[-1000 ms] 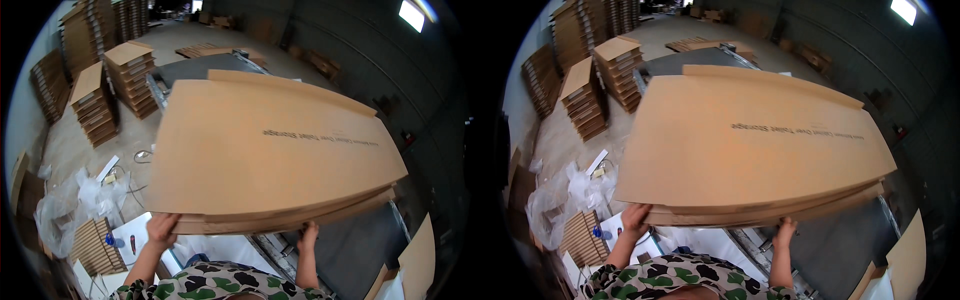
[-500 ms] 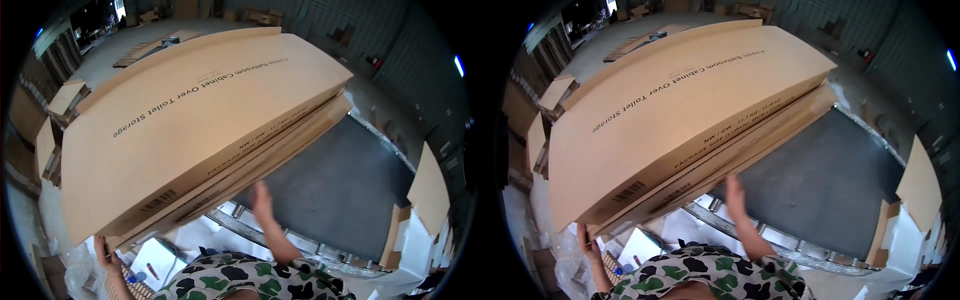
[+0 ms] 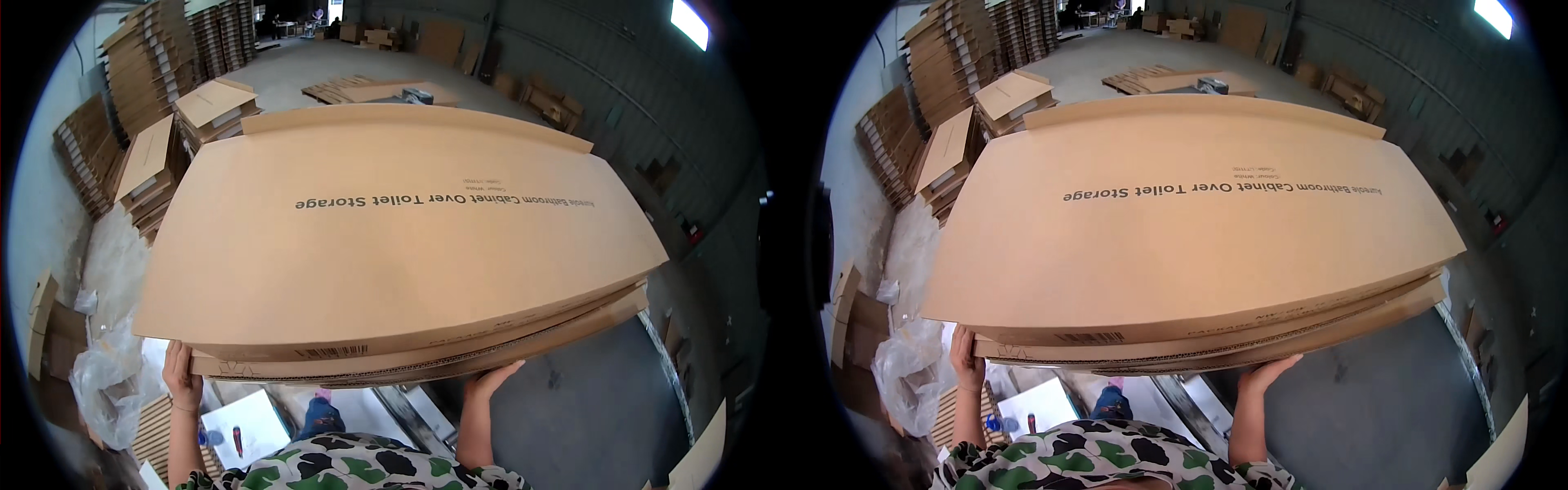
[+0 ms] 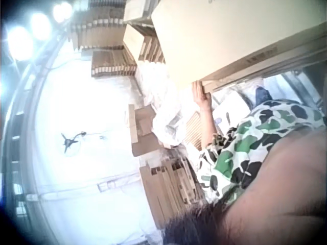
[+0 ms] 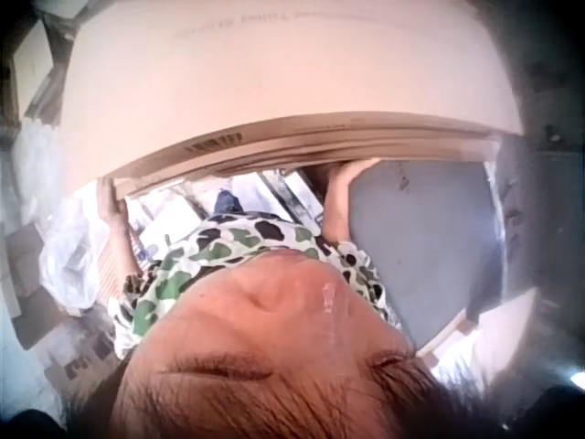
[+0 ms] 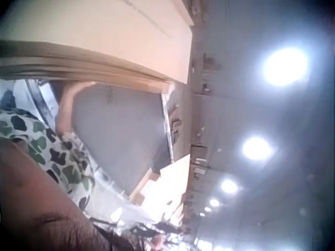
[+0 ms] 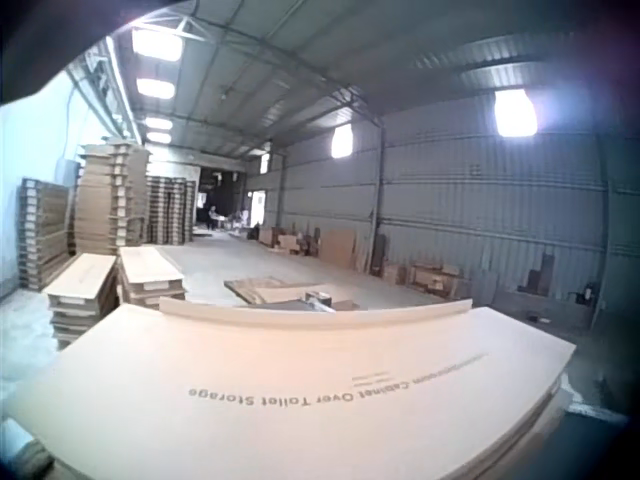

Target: The person packs white furniture panels into cardboard boxes, placing protective foam padding between pieces and layering the panels inside the carton before closing and moving the boxes on a conveyor system.

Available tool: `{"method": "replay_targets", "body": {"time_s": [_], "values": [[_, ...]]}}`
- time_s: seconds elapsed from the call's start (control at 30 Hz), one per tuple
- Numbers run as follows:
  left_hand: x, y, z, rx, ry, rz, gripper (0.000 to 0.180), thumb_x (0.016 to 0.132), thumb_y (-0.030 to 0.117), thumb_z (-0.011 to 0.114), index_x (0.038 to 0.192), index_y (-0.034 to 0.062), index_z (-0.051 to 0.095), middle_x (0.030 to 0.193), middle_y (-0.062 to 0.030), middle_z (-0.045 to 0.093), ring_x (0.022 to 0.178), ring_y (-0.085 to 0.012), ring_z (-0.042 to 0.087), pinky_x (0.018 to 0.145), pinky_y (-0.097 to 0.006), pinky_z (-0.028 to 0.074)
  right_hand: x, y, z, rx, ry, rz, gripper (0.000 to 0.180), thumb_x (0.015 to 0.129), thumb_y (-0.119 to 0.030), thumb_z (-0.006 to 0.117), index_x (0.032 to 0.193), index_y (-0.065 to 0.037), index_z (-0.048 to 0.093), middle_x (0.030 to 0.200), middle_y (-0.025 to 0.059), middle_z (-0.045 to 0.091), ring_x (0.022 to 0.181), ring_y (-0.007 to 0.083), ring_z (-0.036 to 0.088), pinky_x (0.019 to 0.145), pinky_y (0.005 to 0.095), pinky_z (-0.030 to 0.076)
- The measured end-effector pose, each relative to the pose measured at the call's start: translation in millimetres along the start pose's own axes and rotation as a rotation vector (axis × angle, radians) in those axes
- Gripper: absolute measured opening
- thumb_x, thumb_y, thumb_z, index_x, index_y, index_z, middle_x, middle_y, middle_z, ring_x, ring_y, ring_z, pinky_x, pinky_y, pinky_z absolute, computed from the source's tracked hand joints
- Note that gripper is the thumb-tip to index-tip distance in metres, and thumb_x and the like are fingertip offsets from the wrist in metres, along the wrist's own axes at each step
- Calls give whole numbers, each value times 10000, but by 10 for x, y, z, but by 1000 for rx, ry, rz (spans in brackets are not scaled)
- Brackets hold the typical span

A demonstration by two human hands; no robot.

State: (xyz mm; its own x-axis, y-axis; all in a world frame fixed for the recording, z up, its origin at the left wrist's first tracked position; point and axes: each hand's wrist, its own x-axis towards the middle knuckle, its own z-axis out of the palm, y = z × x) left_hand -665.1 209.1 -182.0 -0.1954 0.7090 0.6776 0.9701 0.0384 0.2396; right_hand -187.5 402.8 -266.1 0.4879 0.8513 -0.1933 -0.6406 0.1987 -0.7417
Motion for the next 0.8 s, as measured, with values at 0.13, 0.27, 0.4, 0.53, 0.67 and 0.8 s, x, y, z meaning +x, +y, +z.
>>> {"method": "replay_targets", "body": {"time_s": [0.13, 0.27, 0.4, 0.53, 0.67, 0.8], "values": [[493, -605, 319, 17, 74, -15, 352, 709, -38, 499, 1050, -35, 584, 1109, -211, 575, 1088, -390, 520, 933, -419, 411, 191, 641, 883, -166, -130, 29, 827, 878, -620, 336, 1434, -65, 79, 1487, 114, 117, 1341, 268, 167, 1089, 380, 151], [1069, -1119, 533, 36, 76, -64, 412, 676, -62, 503, 1077, -18, 585, 1142, -193, 564, 1106, -376, 510, 936, -425, 411, 546, 1263, 1945, -454, -218, 149, 860, 861, -475, 516, 1440, -165, -39, 1476, 79, 142, 1340, 252, 158, 1067, 394, 158], [1603, -1773, 834, 77, 43, -145, 501, 665, -44, 512, 1160, 24, 554, 1216, -154, 526, 1194, -340, 439, 991, -429, 343, 1073, 2084, 2858, -674, -445, 229, 909, 842, -484, 557, 1442, -164, -46, 1480, 63, 123, 1331, 233, 173, 1028, 364, 212], [2281, -2083, 1111, 133, -136, -205, 647, 653, -2, 561, 1285, 43, 432, 1255, -148, 498, 1242, -312, 397, 1014, -423, 305, 1921, 2300, 3614, -589, -632, 358, 782, 863, -496, 512, 1432, -90, 159, 1469, 109, 214, 1326, 258, 256, 1039, 382, 246], [2830, -2130, 1027, -1022, 75, -618, 633, 742, 256, 662, 1258, -18, 418, 1260, -150, 486, 1226, -251, 425, 972, -365, 388, 1262, 2265, 4238, -635, -889, 322, 610, 894, -485, 466, 1346, -88, 362, 1299, 50, 415, 1158, 174, 415, 933, 343, 367], [3382, -2280, 1088, -1873, 298, -867, 605, 812, 400, 623, 1203, -28, 451, 1146, -161, 553, 1077, -266, 546, 841, -353, 495, 516, 2191, 3869, -735, -1087, 332, 361, 915, -310, 520, 1177, -63, 542, 1053, 29, 596, 858, 125, 601, 695, 232, 480]]}}
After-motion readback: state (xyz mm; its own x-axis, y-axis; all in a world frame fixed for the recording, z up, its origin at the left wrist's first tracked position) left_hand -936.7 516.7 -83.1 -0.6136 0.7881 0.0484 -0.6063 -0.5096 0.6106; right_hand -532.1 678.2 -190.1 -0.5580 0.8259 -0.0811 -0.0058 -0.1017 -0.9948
